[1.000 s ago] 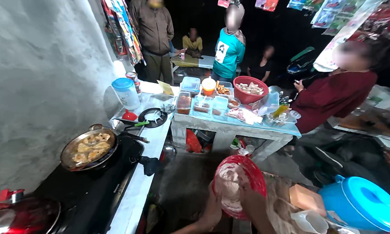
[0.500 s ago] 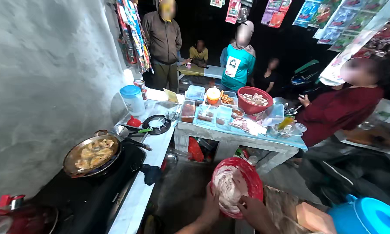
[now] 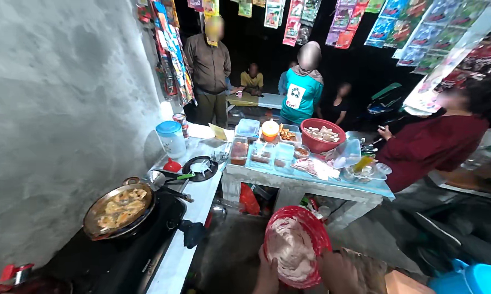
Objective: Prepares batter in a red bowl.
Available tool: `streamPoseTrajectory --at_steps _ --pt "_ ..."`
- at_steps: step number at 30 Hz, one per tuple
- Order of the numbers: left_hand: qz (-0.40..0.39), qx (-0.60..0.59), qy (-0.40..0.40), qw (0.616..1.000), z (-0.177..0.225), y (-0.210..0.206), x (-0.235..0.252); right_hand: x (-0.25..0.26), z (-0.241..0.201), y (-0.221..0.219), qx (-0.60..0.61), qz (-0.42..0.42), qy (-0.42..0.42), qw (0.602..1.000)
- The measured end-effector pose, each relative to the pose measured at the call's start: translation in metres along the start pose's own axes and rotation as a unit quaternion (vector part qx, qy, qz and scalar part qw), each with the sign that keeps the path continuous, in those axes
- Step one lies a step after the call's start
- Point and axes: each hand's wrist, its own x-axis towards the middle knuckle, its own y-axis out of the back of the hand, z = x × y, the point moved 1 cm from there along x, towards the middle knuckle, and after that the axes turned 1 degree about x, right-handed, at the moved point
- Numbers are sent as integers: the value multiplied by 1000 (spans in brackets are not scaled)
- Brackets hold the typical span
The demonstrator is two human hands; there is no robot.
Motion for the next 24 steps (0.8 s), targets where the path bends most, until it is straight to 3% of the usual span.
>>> streamPoseTrajectory --at_steps 3,6,8,11,14,16,18,21,24 --pt "-35 12 -22 999 -3 -12 -8 8 -18 -14 44 18 44 998" --pt "-46 -5 -12 999 -1 -4 4 6 -13 -21 73 -58 132 987" --pt "-28 -18 -7 999 3 6 14 4 -3 -14 26 -77 101 992" --pt "-13 -29 0 1000 8 10 18 6 -11 2 -22 -8 7 1000" --pt "-48 0 -16 999 11 7 5 9 -31 -7 43 13 60 997" --pt "-53 19 -16 998 16 9 5 6 -32 -11 89 -40 115 989" --pt "-37 26 -14 999 17 9 10 2 -16 -4 75 -75 106 989" --pt "-31 25 -30 999 17 8 14 -3 -2 6 38 16 14 999" --pt "-71 58 -57 994 16 3 10 4 -9 -12 76 145 26 986"
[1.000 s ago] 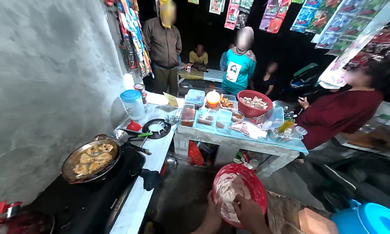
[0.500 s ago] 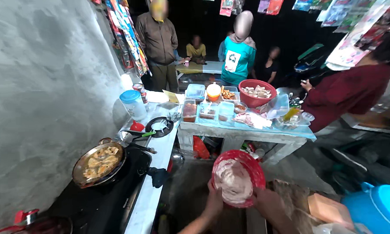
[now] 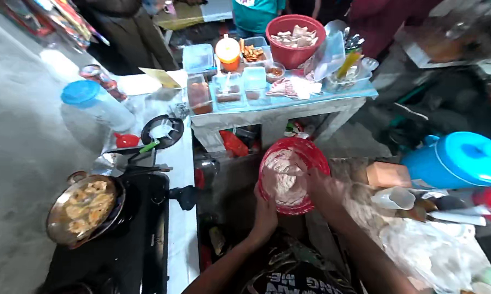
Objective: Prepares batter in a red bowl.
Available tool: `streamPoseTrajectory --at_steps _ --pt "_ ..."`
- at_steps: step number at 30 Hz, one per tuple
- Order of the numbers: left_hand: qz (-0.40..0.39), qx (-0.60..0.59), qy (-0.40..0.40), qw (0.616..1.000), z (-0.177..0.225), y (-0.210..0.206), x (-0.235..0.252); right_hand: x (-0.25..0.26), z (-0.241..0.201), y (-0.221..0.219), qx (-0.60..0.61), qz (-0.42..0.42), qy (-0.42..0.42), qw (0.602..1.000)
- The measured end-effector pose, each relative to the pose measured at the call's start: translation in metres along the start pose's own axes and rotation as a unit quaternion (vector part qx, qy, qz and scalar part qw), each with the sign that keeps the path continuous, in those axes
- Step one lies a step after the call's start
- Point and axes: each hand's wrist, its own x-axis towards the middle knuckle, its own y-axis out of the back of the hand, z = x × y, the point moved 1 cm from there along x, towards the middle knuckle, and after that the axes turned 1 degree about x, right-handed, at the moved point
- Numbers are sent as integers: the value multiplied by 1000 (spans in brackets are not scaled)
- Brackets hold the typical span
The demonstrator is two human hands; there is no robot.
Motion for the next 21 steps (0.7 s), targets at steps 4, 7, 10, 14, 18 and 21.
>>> streamPoseTrajectory --at_steps 4,7,10,14,18,21 --pt "-18 -6 4 1000 -2 1 12 1 -2 -1 71 -189 9 979" --pt "-2 -10 9 1000 1 4 23 3 6 18 -21 -172 -47 984" --pt "-22 3 15 1000 2 1 16 14 6 7 -11 -24 -45 999" --pt "-24 13 25 999 -2 1 22 13 -9 8 44 -176 1 983" --pt "21 -22 35 999 -6 10 30 18 -3 19 -66 -191 -46 978" --pt "8 -32 14 999 -8 8 24 30 -13 10 -37 -94 -33 994"
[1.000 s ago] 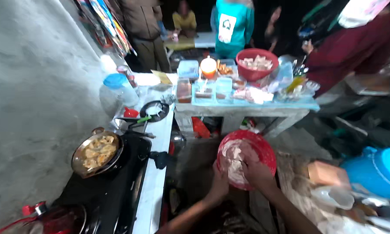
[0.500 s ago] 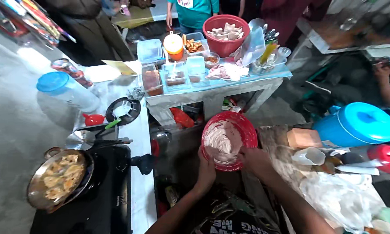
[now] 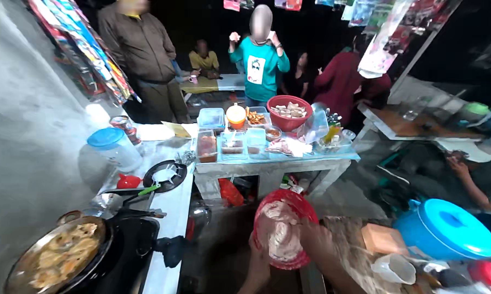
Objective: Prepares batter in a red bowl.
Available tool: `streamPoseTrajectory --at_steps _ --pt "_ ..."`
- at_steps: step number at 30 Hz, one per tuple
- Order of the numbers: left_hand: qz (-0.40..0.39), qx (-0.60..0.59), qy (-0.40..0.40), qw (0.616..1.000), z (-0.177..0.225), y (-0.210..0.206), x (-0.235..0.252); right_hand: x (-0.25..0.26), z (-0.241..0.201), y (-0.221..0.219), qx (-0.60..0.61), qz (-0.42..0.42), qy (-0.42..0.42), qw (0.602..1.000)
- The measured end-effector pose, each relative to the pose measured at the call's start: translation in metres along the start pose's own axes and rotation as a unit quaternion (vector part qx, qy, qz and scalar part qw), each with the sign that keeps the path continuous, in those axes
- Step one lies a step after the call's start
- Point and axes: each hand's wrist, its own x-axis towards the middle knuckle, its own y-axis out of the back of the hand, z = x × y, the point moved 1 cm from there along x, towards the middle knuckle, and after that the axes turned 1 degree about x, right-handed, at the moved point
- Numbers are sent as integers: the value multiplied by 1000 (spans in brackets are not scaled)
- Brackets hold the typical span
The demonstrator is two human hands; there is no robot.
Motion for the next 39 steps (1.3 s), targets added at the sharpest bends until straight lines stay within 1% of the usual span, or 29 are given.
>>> streamPoseTrajectory --at_steps 1,3,4,5,7,9,10,11,14,17,18,19,21,23,24,28,30,34,39 --pt "-9 -1 -13 1000 -1 -1 0 1 -6 -4 31 -6 27 999" --pt "-7 1 -15 1000 -3 2 3 0 -13 -12 75 -83 97 989" --pt "4 6 -14 1000 -2 6 6 -1 -13 -12 66 -120 124 983" --pt "19 10 -14 1000 -3 11 8 -2 -11 -10 37 -143 130 980" --pt "54 16 -11 998 -4 21 11 -4 -9 3 -45 -143 84 985" --pt "72 14 6 997 -4 24 9 1 -11 8 -78 -80 46 993" --pt "70 15 12 997 -3 24 7 4 -12 5 -74 -34 56 995" --pt "67 19 10 998 -3 24 5 5 -13 0 -58 13 84 995" --pt "59 11 -9 998 -6 22 4 3 -7 -6 -33 124 173 977" --pt "78 -4 -23 997 0 22 12 3 7 4 15 230 191 954" --pt "86 -3 -36 996 4 22 16 3 10 12 46 235 184 953" --pt "90 0 -54 994 9 21 20 3 11 20 75 209 170 960" --pt "98 6 -68 993 18 20 20 0 9 27 119 86 123 981" --pt "100 5 -68 993 24 18 21 -3 1 17 147 -24 92 985" --pt "107 2 -68 992 25 16 23 -6 -4 9 161 -49 87 982" --pt "127 -20 -71 989 23 7 28 -21 -23 -32 248 -70 74 964" --pt "128 -17 -72 989 19 4 27 -24 -22 -44 247 -77 45 965" --pt "127 8 -76 989 11 -2 24 -17 -3 -38 128 -69 -18 989" --pt "115 -5 -63 991 4 -10 14 -4 26 -16 39 -65 -54 996"
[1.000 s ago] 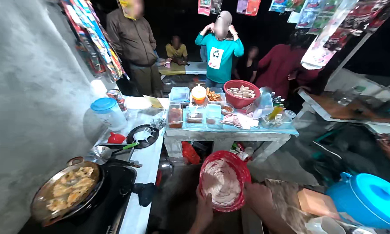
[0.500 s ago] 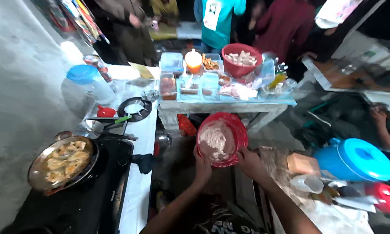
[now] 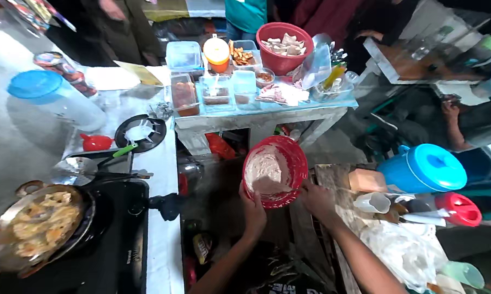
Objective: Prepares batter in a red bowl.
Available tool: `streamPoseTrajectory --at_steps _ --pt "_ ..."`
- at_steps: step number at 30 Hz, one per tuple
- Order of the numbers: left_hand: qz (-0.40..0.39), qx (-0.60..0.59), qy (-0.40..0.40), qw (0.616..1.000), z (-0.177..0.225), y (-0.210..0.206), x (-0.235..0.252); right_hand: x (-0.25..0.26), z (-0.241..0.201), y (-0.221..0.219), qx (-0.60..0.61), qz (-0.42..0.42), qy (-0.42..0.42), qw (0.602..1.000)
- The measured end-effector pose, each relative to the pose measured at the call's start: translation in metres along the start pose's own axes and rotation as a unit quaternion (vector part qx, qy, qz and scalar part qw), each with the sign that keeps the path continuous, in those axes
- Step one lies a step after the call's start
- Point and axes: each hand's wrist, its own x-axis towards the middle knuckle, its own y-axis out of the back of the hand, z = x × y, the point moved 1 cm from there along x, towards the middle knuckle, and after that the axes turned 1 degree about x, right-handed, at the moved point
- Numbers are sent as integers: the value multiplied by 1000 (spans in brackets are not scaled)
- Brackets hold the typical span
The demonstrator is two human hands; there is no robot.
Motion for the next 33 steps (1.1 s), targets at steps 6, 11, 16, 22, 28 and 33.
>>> streamPoseTrajectory --at_steps 6,11,16,22,28,33 --pt "-101 55 -11 993 2 11 -5 16 35 16 -53 107 39 992" --pt "-206 128 -20 970 8 26 -28 19 63 29 -84 169 149 971" --pt "-297 173 3 939 11 31 -68 -4 75 36 -137 181 288 930" --pt "-315 215 38 924 17 7 -125 -39 85 28 -132 136 391 901" --pt "-281 60 117 951 11 -13 -163 -74 125 24 -82 187 478 854" --pt "-181 -4 122 976 2 -22 -191 -111 151 22 -16 89 314 945"
